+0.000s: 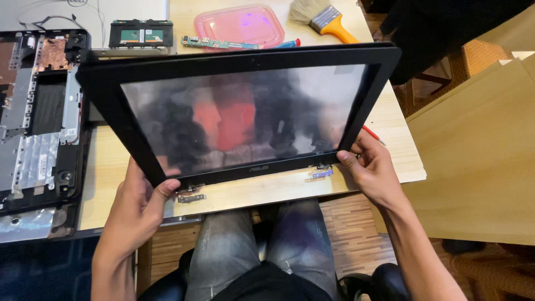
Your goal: The person uses a red screwdriver to remove screws from the bottom edge of a laptop screen assembly. After removing the screws, the person lifts the screen assembly, flips it over to show the front, and then places it back on the table.
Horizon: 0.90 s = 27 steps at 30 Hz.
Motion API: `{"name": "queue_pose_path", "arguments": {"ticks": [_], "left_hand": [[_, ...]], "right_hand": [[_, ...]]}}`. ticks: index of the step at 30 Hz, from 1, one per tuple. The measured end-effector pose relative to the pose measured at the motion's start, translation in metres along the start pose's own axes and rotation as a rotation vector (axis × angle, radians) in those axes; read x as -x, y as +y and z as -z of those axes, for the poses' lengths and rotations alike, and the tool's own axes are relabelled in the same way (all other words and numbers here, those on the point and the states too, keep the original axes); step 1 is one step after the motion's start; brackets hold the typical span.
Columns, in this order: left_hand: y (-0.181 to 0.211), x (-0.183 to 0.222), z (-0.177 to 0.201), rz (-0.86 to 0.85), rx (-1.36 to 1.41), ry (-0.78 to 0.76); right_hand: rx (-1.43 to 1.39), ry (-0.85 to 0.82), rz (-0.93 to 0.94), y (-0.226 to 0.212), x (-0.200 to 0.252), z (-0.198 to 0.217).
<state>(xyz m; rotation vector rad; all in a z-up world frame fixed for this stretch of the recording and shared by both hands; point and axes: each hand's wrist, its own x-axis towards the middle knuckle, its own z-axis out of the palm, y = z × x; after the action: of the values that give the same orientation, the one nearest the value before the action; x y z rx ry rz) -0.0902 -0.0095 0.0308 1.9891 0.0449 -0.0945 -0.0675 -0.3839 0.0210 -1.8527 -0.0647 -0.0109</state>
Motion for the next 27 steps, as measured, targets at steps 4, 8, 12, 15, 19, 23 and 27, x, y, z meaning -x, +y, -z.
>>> {"name": "queue_pose_path", "arguments": {"ticks": [4,8,12,15,19,23,27], "left_hand": [[-0.001,-0.002,-0.001,0.013,-0.121,0.012],[0.006,-0.009,0.000,0.045,-0.085,0.003],[-0.006,-0.017,-0.008,-0.220,0.132,0.078],[-0.013,-0.026,-0.022,-0.192,0.622,0.169],[-0.014,-0.028,-0.032,-0.287,0.124,0.425],[-0.013,-0.026,-0.038,-0.282,0.131,0.473],[-0.014,-0.026,-0.034,-0.251,0.119,0.479]], "right_hand": [[-0.059,0.069,0.108,0.017,-0.002,0.001],[-0.115,0.062,0.142,0.028,-0.007,0.005],[-0.292,0.019,0.091,0.034,-0.006,0.007],[-0.423,0.085,0.026,0.042,-0.009,0.005],[-0.442,0.091,0.093,0.039,-0.008,0.006],[-0.167,0.158,0.200,0.039,-0.007,0.008],[-0.254,0.068,0.191,0.024,-0.006,0.005]]}}
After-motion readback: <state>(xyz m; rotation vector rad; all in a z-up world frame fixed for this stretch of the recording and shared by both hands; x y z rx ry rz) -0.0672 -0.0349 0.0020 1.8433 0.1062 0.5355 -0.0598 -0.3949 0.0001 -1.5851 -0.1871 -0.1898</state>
